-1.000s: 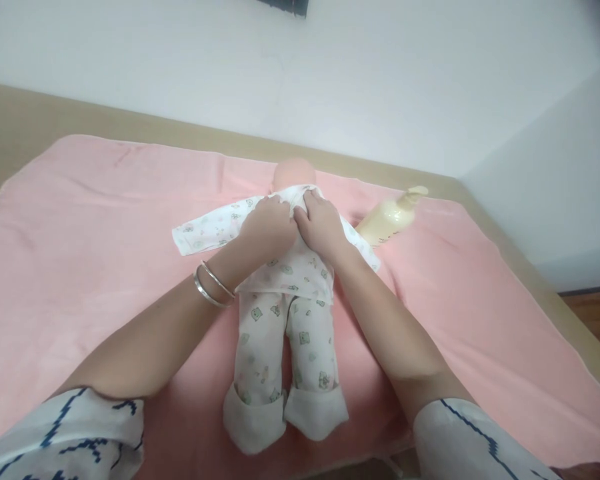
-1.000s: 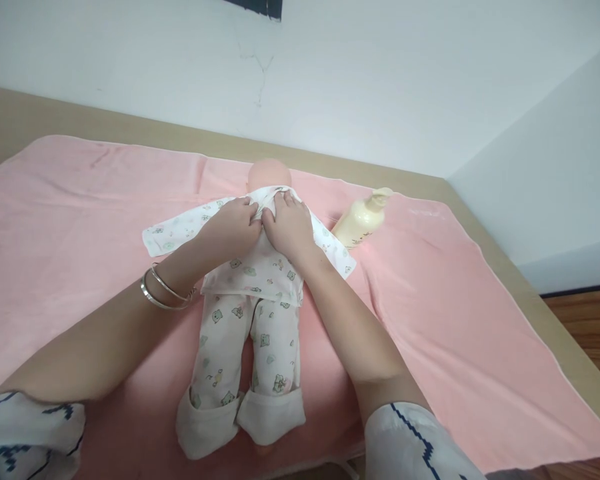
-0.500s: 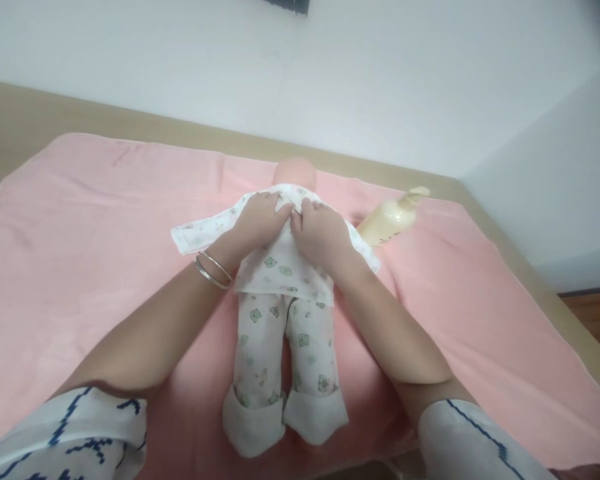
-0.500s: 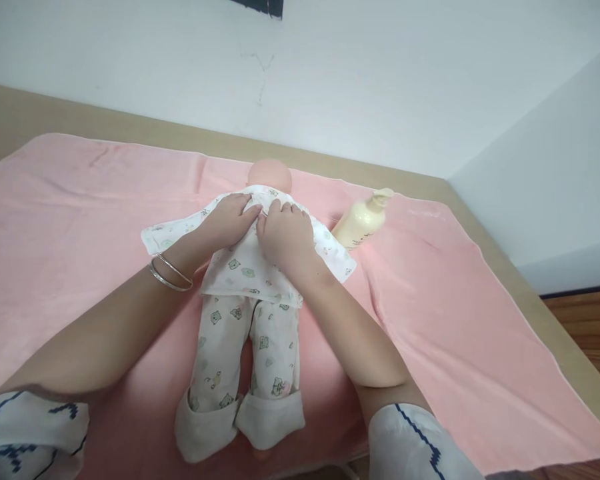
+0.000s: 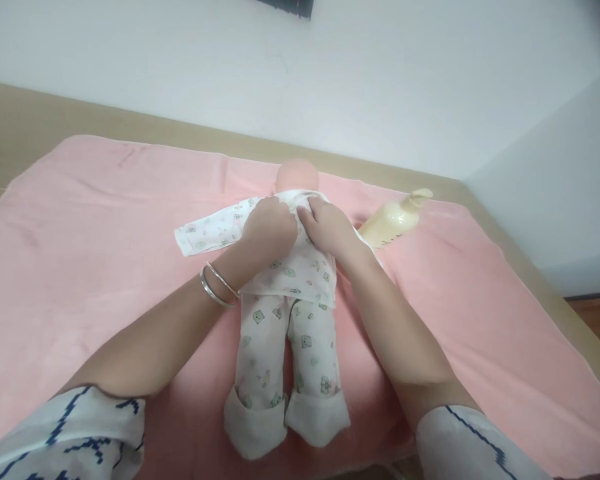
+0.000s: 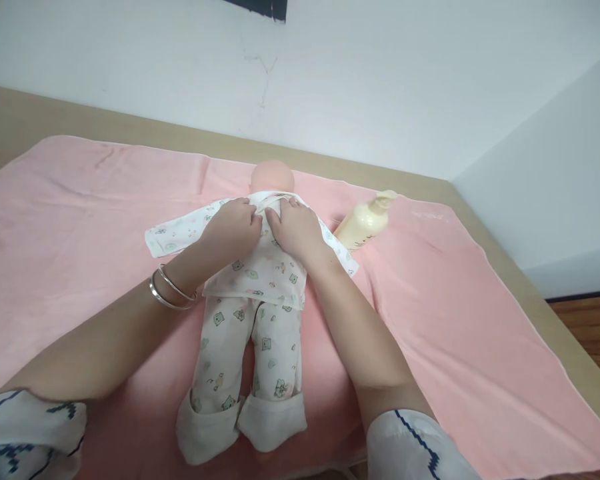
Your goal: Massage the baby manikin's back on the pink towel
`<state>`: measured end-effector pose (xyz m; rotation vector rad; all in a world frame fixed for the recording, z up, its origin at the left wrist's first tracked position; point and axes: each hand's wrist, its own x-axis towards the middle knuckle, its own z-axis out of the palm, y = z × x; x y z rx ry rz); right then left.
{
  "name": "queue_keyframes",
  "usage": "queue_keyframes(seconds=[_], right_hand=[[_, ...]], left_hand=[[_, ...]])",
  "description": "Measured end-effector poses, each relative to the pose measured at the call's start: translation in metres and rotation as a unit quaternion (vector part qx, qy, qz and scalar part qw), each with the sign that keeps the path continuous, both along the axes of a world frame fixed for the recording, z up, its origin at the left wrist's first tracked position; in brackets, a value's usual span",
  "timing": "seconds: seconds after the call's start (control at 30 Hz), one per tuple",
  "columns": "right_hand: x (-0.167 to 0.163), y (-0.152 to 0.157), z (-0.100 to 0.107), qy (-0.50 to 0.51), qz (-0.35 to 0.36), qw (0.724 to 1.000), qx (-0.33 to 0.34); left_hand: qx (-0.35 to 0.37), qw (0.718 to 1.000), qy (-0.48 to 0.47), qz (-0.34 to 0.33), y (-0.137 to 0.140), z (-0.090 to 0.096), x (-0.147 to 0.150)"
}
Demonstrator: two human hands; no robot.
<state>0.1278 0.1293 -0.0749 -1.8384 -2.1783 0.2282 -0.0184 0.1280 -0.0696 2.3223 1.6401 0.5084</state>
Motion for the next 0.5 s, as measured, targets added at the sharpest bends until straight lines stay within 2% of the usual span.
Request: queue_keyframes(seconds=[0.13,0.33,0.5], right_hand=[[-0.001,0.0,-0.004,-0.002,-0.008,1.0,0.02],[-0.011,-0.009,0.004,-0.042,-0.02,0.999,0.009],[-0.024,-0.02,0.0,-0.086,-0.026,0.994,0.054]], left_hand=[[0.002,0.999,-0.018,0.027,0.005,-0.004,-0.004],[0.023,1.0,-0.01,0.003,0.016,-0.015,-0.009],[0.008,1.0,-0.023,-0.002,0.032,-0.022,-0.013]])
